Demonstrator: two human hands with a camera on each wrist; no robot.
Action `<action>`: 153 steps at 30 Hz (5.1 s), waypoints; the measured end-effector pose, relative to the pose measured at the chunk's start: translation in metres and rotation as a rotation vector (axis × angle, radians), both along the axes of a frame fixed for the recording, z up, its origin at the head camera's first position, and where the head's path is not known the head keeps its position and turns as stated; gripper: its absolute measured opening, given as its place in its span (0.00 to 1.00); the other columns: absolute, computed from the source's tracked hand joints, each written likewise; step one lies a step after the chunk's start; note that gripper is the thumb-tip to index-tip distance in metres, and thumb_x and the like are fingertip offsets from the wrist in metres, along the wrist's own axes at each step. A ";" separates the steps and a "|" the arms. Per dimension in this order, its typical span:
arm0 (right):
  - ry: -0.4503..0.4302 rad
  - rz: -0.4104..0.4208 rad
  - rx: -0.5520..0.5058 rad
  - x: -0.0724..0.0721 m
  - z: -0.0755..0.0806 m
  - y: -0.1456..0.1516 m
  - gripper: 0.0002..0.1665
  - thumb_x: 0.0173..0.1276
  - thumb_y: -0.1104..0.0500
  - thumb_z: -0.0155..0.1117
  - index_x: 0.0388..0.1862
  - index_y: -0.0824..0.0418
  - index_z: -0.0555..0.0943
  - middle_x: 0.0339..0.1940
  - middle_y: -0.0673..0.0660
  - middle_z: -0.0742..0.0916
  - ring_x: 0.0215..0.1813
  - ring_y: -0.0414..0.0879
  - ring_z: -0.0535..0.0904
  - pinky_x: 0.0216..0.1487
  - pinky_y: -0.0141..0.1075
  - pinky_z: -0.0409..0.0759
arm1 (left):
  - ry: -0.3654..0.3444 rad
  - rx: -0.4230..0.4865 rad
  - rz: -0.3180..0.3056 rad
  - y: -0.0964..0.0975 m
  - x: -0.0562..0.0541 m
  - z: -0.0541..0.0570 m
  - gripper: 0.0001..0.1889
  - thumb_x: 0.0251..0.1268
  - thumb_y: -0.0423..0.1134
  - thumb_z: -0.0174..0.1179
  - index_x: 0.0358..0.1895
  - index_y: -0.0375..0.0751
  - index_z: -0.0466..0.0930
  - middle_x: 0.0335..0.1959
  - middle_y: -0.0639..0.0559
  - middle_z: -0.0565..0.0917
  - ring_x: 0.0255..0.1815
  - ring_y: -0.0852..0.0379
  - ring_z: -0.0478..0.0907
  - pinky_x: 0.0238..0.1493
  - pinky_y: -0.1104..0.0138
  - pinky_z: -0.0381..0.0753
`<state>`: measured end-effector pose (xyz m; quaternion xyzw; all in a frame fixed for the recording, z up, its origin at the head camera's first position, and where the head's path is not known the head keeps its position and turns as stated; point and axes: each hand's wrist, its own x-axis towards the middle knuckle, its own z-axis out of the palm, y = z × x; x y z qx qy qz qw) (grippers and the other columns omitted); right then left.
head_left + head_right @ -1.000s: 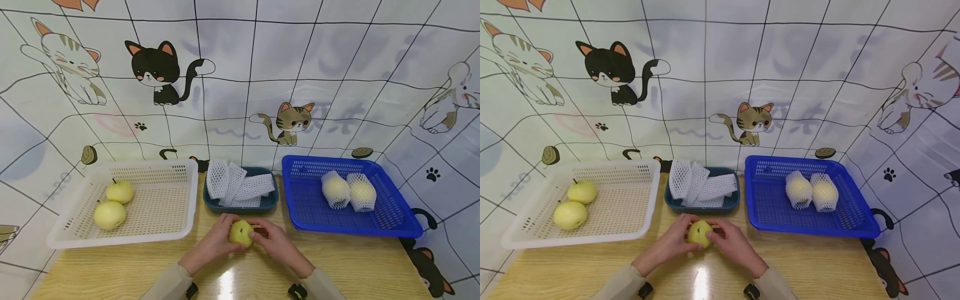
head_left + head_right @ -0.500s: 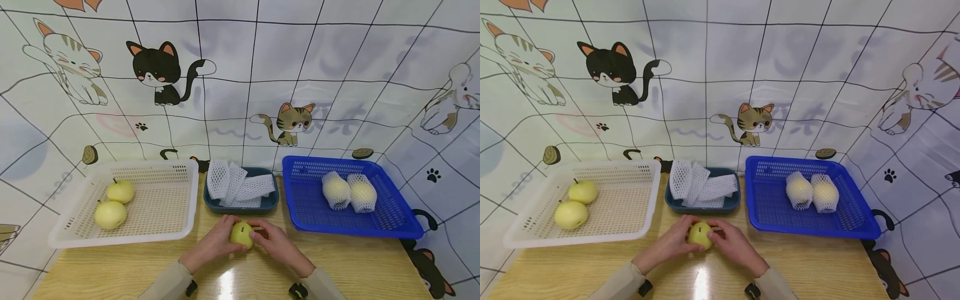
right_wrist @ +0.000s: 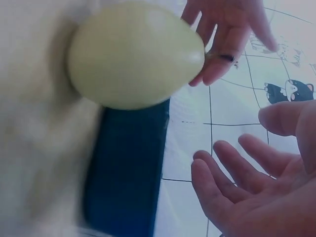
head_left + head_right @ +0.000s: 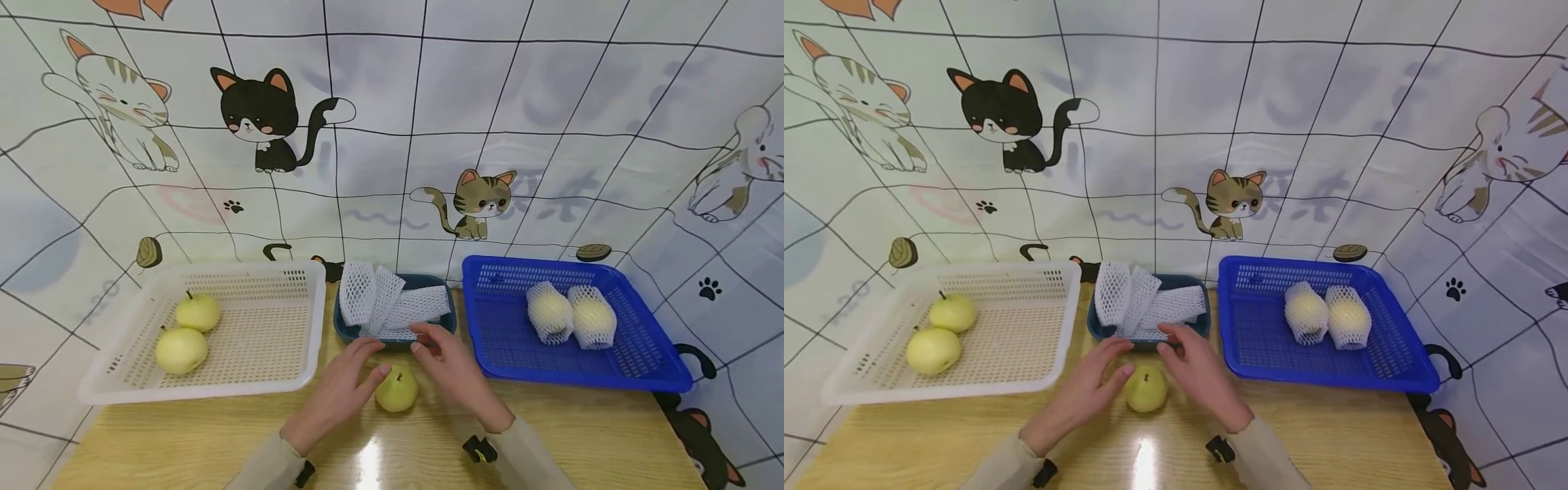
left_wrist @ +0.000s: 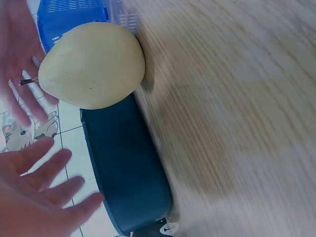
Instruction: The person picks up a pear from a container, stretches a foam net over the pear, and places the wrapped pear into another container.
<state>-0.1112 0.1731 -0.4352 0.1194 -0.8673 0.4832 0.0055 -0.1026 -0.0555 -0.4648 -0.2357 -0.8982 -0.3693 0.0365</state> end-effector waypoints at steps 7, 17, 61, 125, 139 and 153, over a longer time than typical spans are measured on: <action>0.055 -0.003 0.094 -0.034 0.011 -0.016 0.28 0.80 0.51 0.59 0.75 0.59 0.73 0.71 0.58 0.79 0.69 0.56 0.77 0.62 0.53 0.79 | 0.029 -0.149 0.035 0.000 -0.003 -0.007 0.31 0.81 0.58 0.48 0.70 0.36 0.76 0.74 0.41 0.72 0.79 0.35 0.60 0.72 0.35 0.61; 0.002 0.006 0.249 -0.088 0.023 -0.034 0.35 0.81 0.51 0.57 0.80 0.62 0.65 0.78 0.63 0.71 0.74 0.61 0.70 0.71 0.58 0.70 | 0.008 -0.223 0.025 -0.002 -0.002 -0.011 0.33 0.81 0.61 0.46 0.69 0.36 0.77 0.76 0.43 0.70 0.79 0.38 0.59 0.70 0.29 0.57; 0.290 -0.272 0.145 -0.076 0.040 0.013 0.12 0.77 0.54 0.63 0.49 0.60 0.86 0.52 0.59 0.87 0.57 0.58 0.80 0.57 0.55 0.76 | -0.015 -0.198 0.016 0.001 -0.005 -0.006 0.32 0.81 0.60 0.46 0.70 0.37 0.75 0.75 0.40 0.70 0.80 0.35 0.57 0.73 0.34 0.58; 0.180 -0.012 -0.510 0.009 0.045 0.032 0.22 0.88 0.59 0.43 0.67 0.70 0.76 0.65 0.62 0.83 0.67 0.47 0.78 0.64 0.37 0.79 | -0.890 1.137 -0.211 0.011 -0.030 0.027 0.28 0.78 0.22 0.47 0.76 0.24 0.52 0.56 0.49 0.80 0.54 0.56 0.80 0.59 0.64 0.80; -0.196 0.192 -0.329 -0.006 0.016 0.012 0.29 0.86 0.53 0.50 0.77 0.69 0.68 0.71 0.65 0.78 0.70 0.58 0.76 0.66 0.41 0.76 | -0.840 1.021 -0.284 0.017 -0.024 0.033 0.30 0.77 0.26 0.53 0.76 0.26 0.53 0.60 0.45 0.77 0.59 0.56 0.77 0.61 0.63 0.78; -0.189 0.084 -0.309 -0.008 0.016 -0.002 0.28 0.78 0.56 0.64 0.71 0.66 0.75 0.59 0.62 0.85 0.58 0.53 0.82 0.57 0.39 0.80 | -0.625 0.809 -0.007 0.026 -0.022 0.038 0.24 0.70 0.26 0.61 0.66 0.26 0.66 0.56 0.38 0.81 0.53 0.52 0.82 0.52 0.69 0.81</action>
